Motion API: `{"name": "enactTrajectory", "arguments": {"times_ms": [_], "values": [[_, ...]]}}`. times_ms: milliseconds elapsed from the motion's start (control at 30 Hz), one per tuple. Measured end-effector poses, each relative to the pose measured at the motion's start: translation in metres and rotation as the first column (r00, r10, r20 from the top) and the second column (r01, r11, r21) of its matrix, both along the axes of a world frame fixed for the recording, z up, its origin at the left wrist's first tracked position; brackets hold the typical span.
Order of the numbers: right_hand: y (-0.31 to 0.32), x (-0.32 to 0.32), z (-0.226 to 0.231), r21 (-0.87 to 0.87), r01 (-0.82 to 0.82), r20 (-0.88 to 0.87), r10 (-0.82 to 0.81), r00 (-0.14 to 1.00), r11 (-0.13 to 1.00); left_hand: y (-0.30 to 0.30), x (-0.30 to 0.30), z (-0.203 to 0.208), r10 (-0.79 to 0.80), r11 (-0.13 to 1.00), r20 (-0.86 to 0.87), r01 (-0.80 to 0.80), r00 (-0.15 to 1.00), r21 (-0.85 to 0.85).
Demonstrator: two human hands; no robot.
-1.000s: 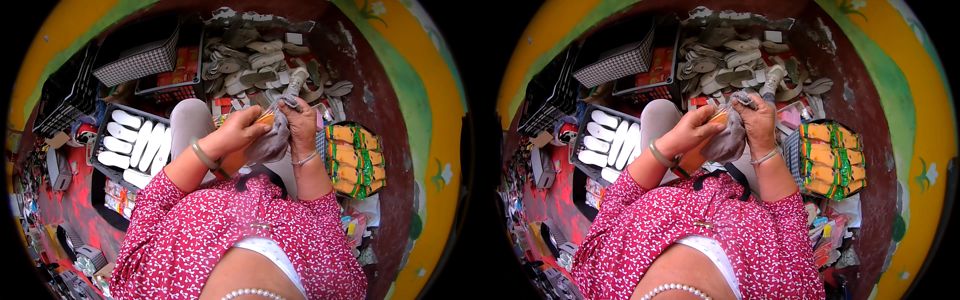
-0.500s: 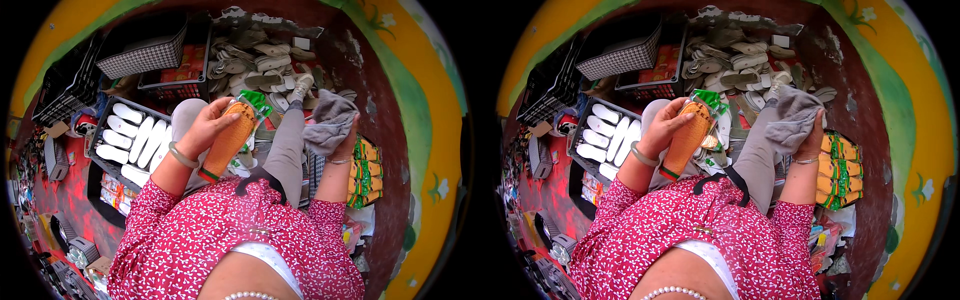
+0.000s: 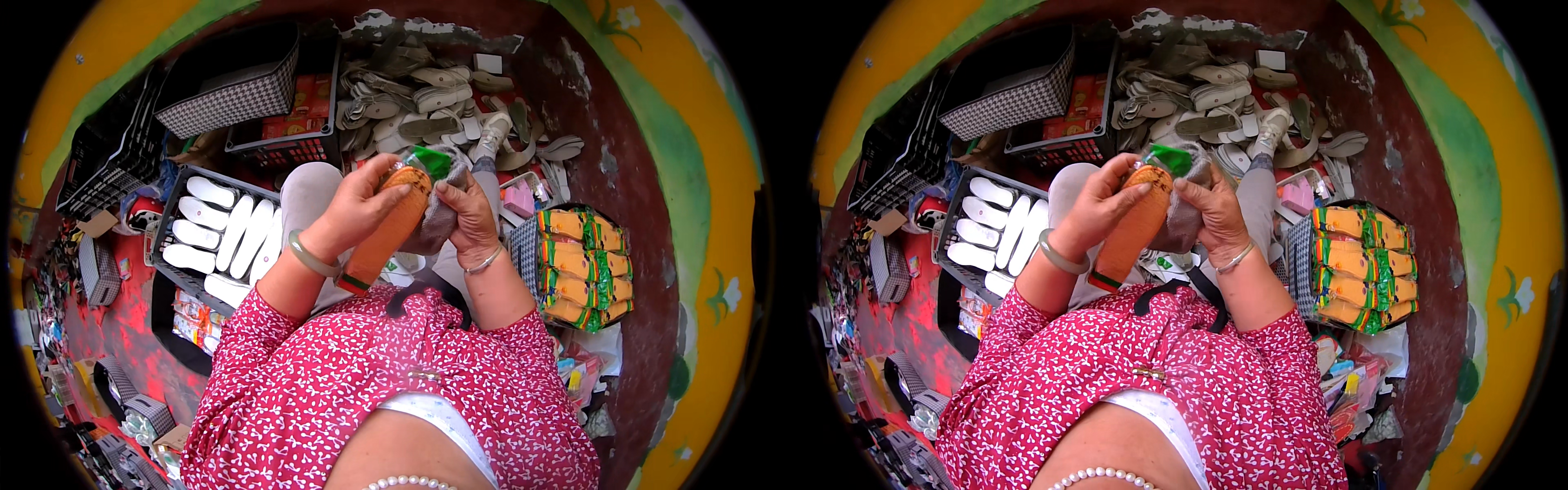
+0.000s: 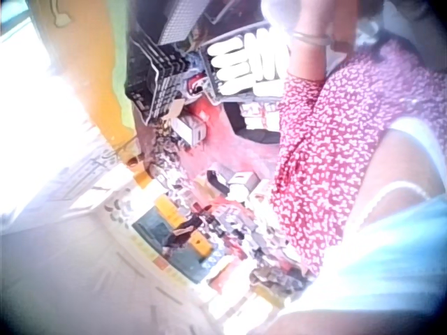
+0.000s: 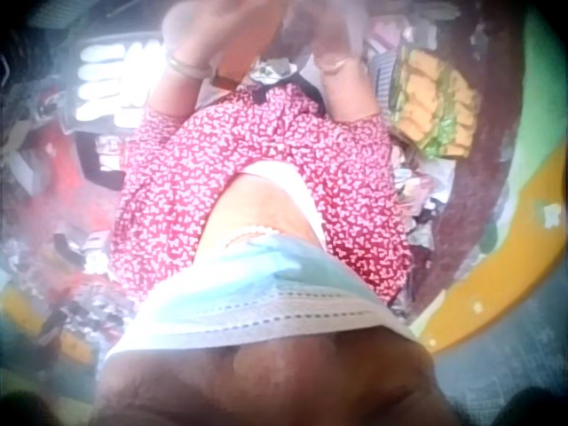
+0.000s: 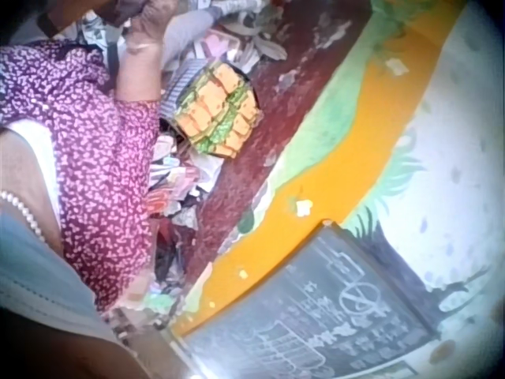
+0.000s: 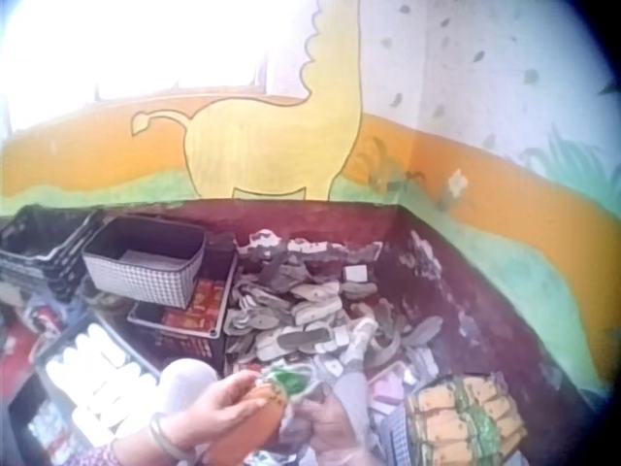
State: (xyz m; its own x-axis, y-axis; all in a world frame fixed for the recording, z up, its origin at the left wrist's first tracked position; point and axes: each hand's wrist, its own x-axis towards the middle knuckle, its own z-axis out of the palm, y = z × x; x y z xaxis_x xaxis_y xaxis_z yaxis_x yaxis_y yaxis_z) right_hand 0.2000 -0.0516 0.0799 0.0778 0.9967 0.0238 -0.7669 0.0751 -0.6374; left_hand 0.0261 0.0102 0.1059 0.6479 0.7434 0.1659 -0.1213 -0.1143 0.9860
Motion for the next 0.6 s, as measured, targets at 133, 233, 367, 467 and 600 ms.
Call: {"name": "enactTrajectory", "arguments": {"times_ms": [133,233,367,467,600], "values": [[0.0,-0.005,0.01,-0.085,0.185,-0.018,-0.187,0.982,0.979,-0.008,0.008,0.003,-0.007,1.0,0.005,0.007,1.0,-0.031],[-0.003,-0.006,0.014,-0.114,0.271,0.03,-0.27,0.962,0.956,-0.007,0.008,0.003,-0.054,0.982,0.088,0.069,0.995,-0.178],[0.0,0.001,0.008,-0.166,0.36,0.047,-0.357,0.933,0.918,-0.006,0.009,-0.003,-0.024,0.929,0.217,0.102,0.976,-0.356],[0.01,0.051,-0.004,-0.217,0.337,-0.002,-0.346,0.938,0.916,0.003,-0.009,-0.007,0.013,0.851,0.336,0.166,0.942,-0.498],[0.003,0.072,0.015,-0.095,0.37,0.113,-0.359,0.927,0.924,0.018,-0.026,-0.014,0.029,0.824,0.336,0.168,0.941,-0.541]]}}
